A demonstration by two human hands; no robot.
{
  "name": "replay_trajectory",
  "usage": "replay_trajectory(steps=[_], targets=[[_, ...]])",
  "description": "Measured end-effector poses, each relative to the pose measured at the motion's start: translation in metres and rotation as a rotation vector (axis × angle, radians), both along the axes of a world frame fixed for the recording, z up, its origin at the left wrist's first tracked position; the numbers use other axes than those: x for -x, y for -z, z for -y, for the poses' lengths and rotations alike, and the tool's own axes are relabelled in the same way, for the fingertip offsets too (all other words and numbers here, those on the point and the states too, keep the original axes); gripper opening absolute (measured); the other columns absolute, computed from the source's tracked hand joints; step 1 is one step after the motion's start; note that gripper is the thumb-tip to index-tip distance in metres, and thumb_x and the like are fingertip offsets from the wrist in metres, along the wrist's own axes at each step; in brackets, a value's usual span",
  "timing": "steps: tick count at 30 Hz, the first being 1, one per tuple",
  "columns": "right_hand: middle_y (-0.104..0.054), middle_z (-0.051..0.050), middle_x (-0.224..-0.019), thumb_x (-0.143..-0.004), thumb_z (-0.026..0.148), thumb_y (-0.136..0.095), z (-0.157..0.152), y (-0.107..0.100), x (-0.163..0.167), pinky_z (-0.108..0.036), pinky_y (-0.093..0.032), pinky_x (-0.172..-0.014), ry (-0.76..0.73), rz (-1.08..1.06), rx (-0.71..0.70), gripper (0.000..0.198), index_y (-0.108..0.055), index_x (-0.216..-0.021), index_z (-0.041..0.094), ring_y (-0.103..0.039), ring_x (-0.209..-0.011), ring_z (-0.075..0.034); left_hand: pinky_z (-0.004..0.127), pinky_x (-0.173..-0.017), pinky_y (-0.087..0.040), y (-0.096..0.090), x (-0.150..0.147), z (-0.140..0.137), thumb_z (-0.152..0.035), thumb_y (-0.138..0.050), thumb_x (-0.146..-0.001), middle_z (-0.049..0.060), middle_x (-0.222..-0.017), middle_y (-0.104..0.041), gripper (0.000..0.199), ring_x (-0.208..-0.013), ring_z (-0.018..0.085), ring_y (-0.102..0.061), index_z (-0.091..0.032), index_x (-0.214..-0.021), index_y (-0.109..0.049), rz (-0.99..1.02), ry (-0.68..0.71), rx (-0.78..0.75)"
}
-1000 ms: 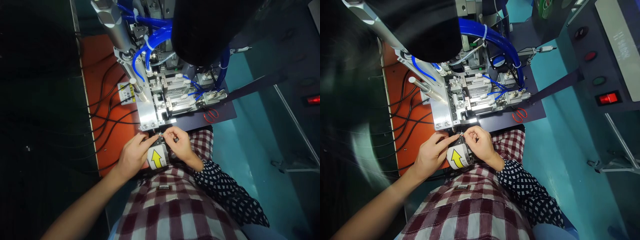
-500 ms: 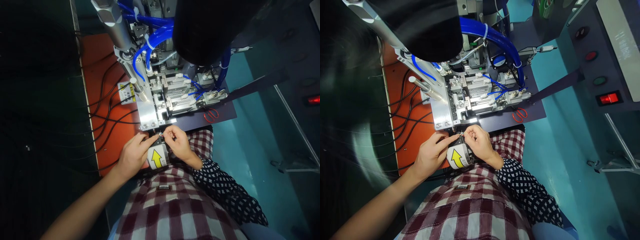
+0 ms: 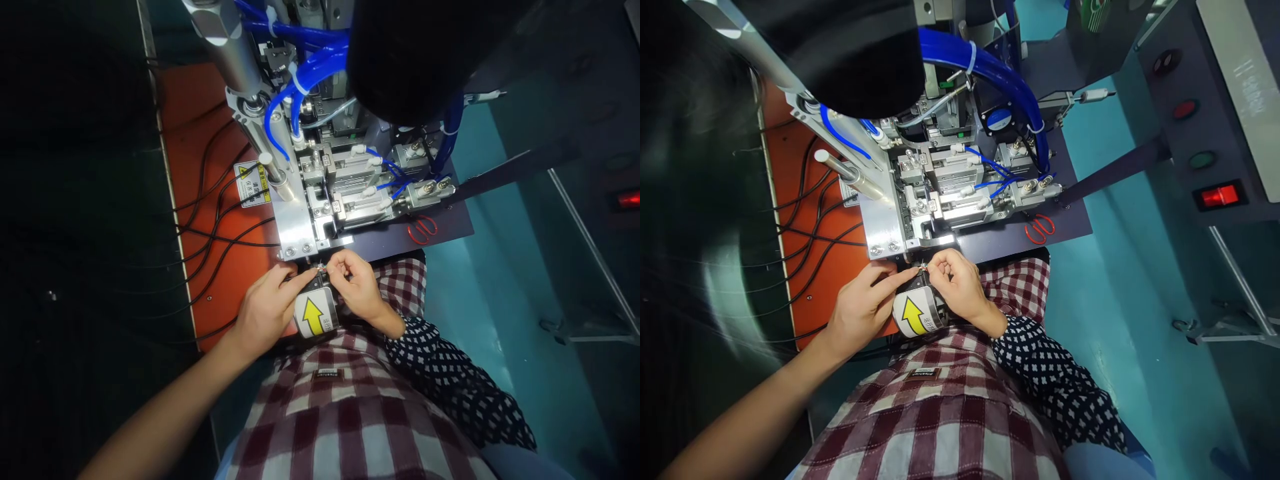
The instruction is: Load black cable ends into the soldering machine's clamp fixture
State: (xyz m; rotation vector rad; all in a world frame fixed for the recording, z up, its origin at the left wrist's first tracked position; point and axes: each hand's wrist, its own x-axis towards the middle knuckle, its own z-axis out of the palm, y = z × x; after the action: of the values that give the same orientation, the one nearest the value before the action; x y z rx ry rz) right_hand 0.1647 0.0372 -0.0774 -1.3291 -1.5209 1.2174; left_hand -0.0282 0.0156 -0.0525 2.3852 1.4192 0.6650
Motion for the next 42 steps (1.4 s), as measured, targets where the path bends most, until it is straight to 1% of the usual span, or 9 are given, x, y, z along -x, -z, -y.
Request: replay_trajectory(steps=[7, 12, 22, 24, 28, 30, 35, 40, 42], targets=[[-0.057, 0.0, -0.074, -0.09, 0.023, -0.054, 0.002, 0.008, 0.0, -0.027, -0.044, -0.063, 0.009, -0.019, 0.005, 0.011, -0.056, -0.08, 0.02, -0.052, -0.064, -0.013, 0.026, -0.069, -0.051, 0.002, 0.002, 0.001, -0.02, -0.046, -0.095, 0.007, -0.091, -0.058, 0.03, -0.082, 0.016, -0.06, -0.019, -0.117, -0.067, 0.007, -0.004, 0.029], [-0.057, 0.001, -0.071, -0.091, 0.029, -0.054, 0.006, 0.015, -0.001, -0.025, -0.043, -0.055, 0.068, -0.099, 0.1, 0.014, -0.058, -0.082, 0.02, -0.049, -0.058, -0.012, 0.026, -0.069, -0.051, 0.003, 0.002, 0.001, -0.02, -0.047, -0.095, 0.007, -0.091, -0.057, 0.03, -0.081, 0.016, -0.059, -0.018, -0.117, -0.067, 0.026, 0.0, 0.039], [-0.06, -0.001, -0.072, -0.084, 0.019, -0.06, 0.007, -0.005, 0.002, -0.027, -0.044, -0.059, 0.059, 0.021, -0.001, 0.008, -0.062, -0.076, 0.019, -0.053, -0.062, -0.013, 0.026, -0.067, -0.051, 0.003, 0.002, 0.001, -0.02, -0.047, -0.095, 0.007, -0.091, -0.057, 0.03, -0.08, 0.016, -0.059, -0.018, -0.116, -0.068, 0.009, -0.004, 0.037], [-0.059, 0.0, -0.069, -0.083, 0.019, -0.061, 0.002, -0.006, 0.001, -0.026, -0.043, -0.057, 0.031, -0.041, 0.053, 0.008, -0.062, -0.075, 0.019, -0.051, -0.06, -0.012, 0.026, -0.067, -0.051, 0.003, 0.002, 0.0, -0.02, -0.047, -0.095, 0.007, -0.091, -0.058, 0.03, -0.081, 0.016, -0.059, -0.019, -0.116, -0.068, 0.01, -0.005, 0.03], [-0.055, 0.003, -0.062, -0.082, 0.026, -0.063, -0.01, -0.004, -0.003, -0.024, -0.037, -0.049, -0.063, -0.241, 0.278, 0.013, -0.062, -0.072, 0.017, -0.044, -0.051, -0.01, 0.025, -0.068, -0.052, 0.0, 0.001, -0.001, -0.02, -0.047, -0.095, 0.006, -0.09, -0.058, 0.029, -0.082, 0.016, -0.06, -0.019, -0.114, -0.068, 0.018, -0.001, 0.025], [-0.055, 0.003, -0.062, -0.08, 0.027, -0.064, -0.014, -0.002, -0.005, -0.024, -0.036, -0.047, -0.093, -0.271, 0.319, 0.014, -0.062, -0.072, 0.017, -0.043, -0.05, -0.009, 0.025, -0.068, -0.052, -0.002, 0.0, -0.003, -0.018, -0.047, -0.094, 0.007, -0.091, -0.059, 0.028, -0.084, 0.016, -0.06, -0.018, -0.113, -0.069, 0.032, -0.003, 0.031], [-0.054, 0.003, -0.062, -0.082, 0.029, -0.064, -0.014, -0.001, -0.011, -0.023, -0.035, -0.047, -0.103, -0.252, 0.3, 0.015, -0.062, -0.074, 0.017, -0.043, -0.05, -0.009, 0.027, -0.071, -0.053, -0.005, 0.0, -0.006, -0.015, -0.047, -0.094, 0.009, -0.093, -0.062, 0.028, -0.086, 0.017, -0.062, -0.014, -0.11, -0.07, 0.042, 0.014, 0.042], [-0.059, 0.001, -0.067, -0.084, 0.03, -0.065, -0.01, -0.004, -0.009, -0.024, -0.041, -0.052, -0.015, -0.107, 0.151, 0.014, -0.068, -0.089, 0.017, -0.048, -0.055, -0.011, 0.029, -0.071, -0.053, -0.003, 0.001, -0.006, -0.016, -0.047, -0.093, 0.01, -0.093, -0.064, 0.028, -0.083, 0.019, -0.062, -0.013, -0.111, -0.069, -0.018, 0.042, -0.01], [-0.058, 0.002, -0.066, -0.084, 0.03, -0.065, -0.011, -0.005, -0.003, -0.024, -0.041, -0.051, -0.01, -0.072, 0.12, 0.013, -0.068, -0.089, 0.017, -0.048, -0.054, -0.011, 0.03, -0.071, -0.053, -0.002, 0.001, -0.005, -0.015, -0.047, -0.093, 0.01, -0.094, -0.065, 0.029, -0.084, 0.019, -0.062, -0.013, -0.111, -0.069, -0.029, 0.045, -0.033]])
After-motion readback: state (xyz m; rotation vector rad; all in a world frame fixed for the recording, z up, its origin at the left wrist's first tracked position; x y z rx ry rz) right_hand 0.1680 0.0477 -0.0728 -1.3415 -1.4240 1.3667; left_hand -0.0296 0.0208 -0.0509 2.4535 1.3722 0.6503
